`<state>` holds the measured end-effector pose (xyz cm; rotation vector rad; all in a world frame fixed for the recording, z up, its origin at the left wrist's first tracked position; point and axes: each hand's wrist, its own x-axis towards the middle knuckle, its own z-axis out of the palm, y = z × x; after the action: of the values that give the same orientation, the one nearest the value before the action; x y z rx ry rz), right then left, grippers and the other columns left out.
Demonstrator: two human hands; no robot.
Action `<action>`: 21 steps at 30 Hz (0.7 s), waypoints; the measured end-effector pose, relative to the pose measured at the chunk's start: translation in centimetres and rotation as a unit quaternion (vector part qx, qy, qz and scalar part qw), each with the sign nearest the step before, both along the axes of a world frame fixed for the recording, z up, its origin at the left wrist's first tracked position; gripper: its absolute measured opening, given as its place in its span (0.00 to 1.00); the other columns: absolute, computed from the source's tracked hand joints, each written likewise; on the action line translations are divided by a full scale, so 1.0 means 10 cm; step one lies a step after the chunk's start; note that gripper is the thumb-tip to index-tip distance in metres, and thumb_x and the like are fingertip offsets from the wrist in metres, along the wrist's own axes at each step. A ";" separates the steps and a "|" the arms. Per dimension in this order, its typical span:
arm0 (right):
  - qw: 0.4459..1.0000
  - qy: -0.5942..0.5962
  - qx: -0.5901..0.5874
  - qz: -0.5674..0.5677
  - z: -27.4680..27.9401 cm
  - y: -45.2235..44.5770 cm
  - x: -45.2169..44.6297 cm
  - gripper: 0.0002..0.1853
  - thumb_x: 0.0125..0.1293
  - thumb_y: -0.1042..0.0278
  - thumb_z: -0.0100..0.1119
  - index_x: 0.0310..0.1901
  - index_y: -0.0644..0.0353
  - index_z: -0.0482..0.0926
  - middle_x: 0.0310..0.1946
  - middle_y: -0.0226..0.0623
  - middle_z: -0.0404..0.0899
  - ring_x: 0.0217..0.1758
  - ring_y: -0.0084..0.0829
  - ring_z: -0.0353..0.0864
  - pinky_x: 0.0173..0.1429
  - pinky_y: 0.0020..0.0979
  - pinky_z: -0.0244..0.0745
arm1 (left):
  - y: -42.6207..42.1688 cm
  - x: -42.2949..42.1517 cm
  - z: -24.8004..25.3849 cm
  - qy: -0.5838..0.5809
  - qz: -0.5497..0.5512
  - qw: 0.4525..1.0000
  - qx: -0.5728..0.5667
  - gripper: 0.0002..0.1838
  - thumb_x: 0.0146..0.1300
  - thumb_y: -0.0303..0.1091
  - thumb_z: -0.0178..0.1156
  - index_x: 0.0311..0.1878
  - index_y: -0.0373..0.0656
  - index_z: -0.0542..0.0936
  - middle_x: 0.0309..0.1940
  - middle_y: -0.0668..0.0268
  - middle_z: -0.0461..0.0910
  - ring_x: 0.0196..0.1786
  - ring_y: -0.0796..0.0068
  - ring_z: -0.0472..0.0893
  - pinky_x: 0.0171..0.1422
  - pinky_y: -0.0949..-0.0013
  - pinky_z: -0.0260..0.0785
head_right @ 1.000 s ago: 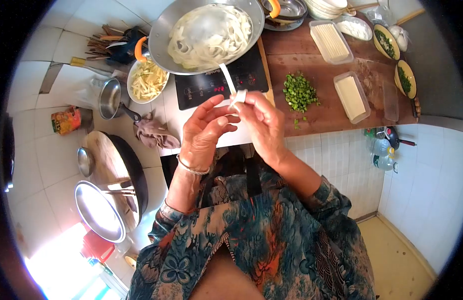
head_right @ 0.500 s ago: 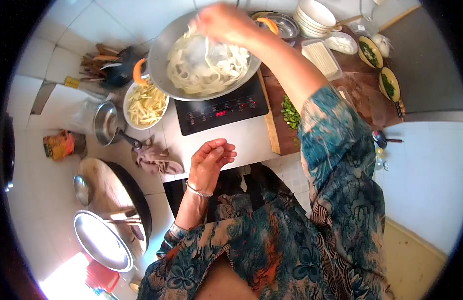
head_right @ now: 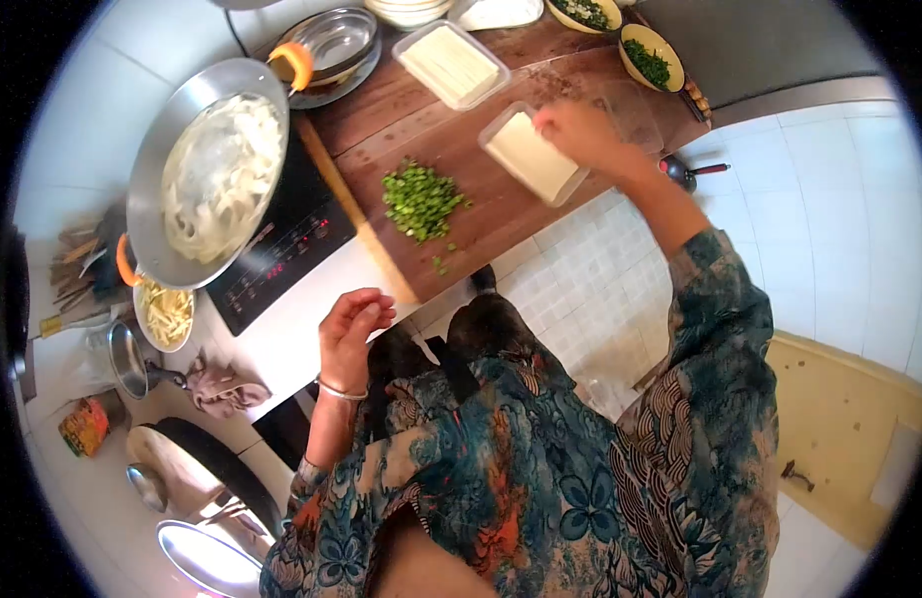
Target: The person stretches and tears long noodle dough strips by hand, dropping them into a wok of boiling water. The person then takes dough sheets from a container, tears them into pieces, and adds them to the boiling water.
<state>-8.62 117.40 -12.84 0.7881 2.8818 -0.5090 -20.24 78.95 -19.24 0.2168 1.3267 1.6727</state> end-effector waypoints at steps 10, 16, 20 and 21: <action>0.960 0.179 0.032 0.213 -0.56 0.25 0.05 0.15 0.54 0.76 0.56 0.45 0.58 0.75 0.43 0.37 0.73 0.46 0.40 0.75 0.46 0.37 0.73 | 2.28 0.83 -0.55 0.239 0.047 0.969 -0.038 0.20 0.55 0.25 0.58 0.52 0.34 0.71 0.41 0.59 0.76 0.37 0.75 0.78 0.39 0.73 0.72; 0.946 0.175 0.035 0.270 -0.81 0.25 -0.05 0.17 0.51 0.75 0.57 0.46 0.59 0.75 0.43 0.37 0.73 0.46 0.39 0.74 0.46 0.36 0.72 | 2.60 0.73 -0.60 0.161 0.134 0.975 -0.072 0.19 0.55 0.19 0.53 0.52 0.30 0.69 0.37 0.59 0.76 0.30 0.74 0.79 0.32 0.74 0.74; 0.934 0.210 0.016 0.290 -0.89 0.30 -0.03 0.16 0.50 0.75 0.58 0.43 0.61 0.75 0.42 0.36 0.73 0.46 0.38 0.73 0.46 0.35 0.72 | 2.66 0.68 -0.52 0.127 0.136 0.978 -0.091 0.18 0.53 0.16 0.52 0.50 0.28 0.70 0.31 0.60 0.76 0.28 0.73 0.78 0.28 0.74 0.74; 0.928 0.220 0.016 0.300 -0.89 0.33 -0.04 0.15 0.50 0.75 0.58 0.43 0.61 0.75 0.41 0.36 0.73 0.46 0.38 0.73 0.46 0.35 0.72 | 2.68 0.68 -0.50 0.114 0.141 0.979 -0.092 0.18 0.53 0.16 0.52 0.49 0.28 0.70 0.30 0.60 0.76 0.28 0.73 0.78 0.28 0.74 0.74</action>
<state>-9.01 120.72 -21.77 -0.2688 3.2972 -0.6116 -13.48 105.71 -24.23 0.1159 1.7421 1.7831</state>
